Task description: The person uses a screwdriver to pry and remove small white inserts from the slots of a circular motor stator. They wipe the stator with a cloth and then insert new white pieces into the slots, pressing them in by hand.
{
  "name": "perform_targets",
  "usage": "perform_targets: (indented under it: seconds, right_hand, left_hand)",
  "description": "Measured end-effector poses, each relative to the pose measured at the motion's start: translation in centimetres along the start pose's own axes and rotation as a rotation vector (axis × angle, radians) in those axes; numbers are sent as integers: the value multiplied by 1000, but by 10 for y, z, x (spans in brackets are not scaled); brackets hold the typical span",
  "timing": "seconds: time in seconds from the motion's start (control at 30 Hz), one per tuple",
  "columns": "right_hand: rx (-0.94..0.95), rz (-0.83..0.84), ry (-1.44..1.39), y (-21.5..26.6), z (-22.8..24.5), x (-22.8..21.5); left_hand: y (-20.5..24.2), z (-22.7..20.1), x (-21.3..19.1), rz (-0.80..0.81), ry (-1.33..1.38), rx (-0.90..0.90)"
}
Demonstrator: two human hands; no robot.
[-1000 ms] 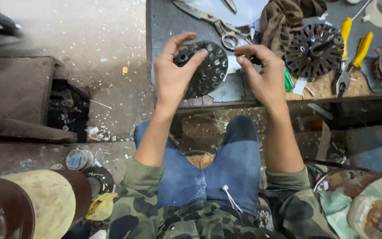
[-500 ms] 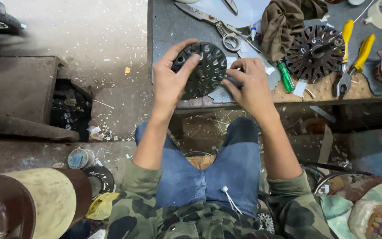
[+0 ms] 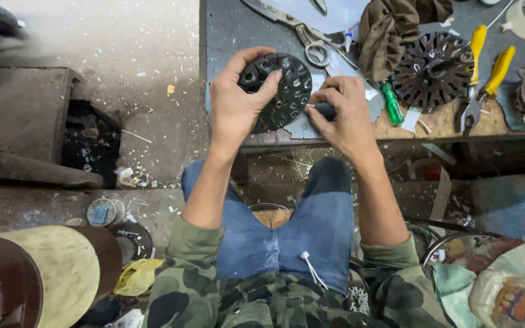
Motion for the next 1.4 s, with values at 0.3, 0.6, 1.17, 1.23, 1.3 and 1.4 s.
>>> perform_targets:
  seconds: [0.3, 0.6, 1.17, 1.23, 1.3, 1.4]
  right_hand:
    - [17, -13, 3, 4, 0, 0]
    - [20, -25, -16, 3, 0, -3]
    - [126, -279, -99, 13, -5, -11]
    - [123, -274, -108, 14, -7, -9]
    - [128, -291, -147, 14, -9, -9]
    - [186, -353, -288, 19, -14, -12]
  left_hand:
    - [0, 1, 3, -6, 3, 44]
    - [1, 0, 3, 9, 35, -2]
    - [5, 12, 7, -124, 39, -14]
    - [6, 14, 6, -105, 58, -22]
    - [8, 10, 4, -103, 24, 10]
    - [7, 1, 4, -106, -1, -4]
Point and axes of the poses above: each hand's wrist, its own y-axis away from the middle knuckle, its own x-axis out of the palm, z = x × y, the point moved 4 cm from there along -y, towards the middle knuckle, and after that the axes turned 2 degrees about x, right-handed, at the moved point
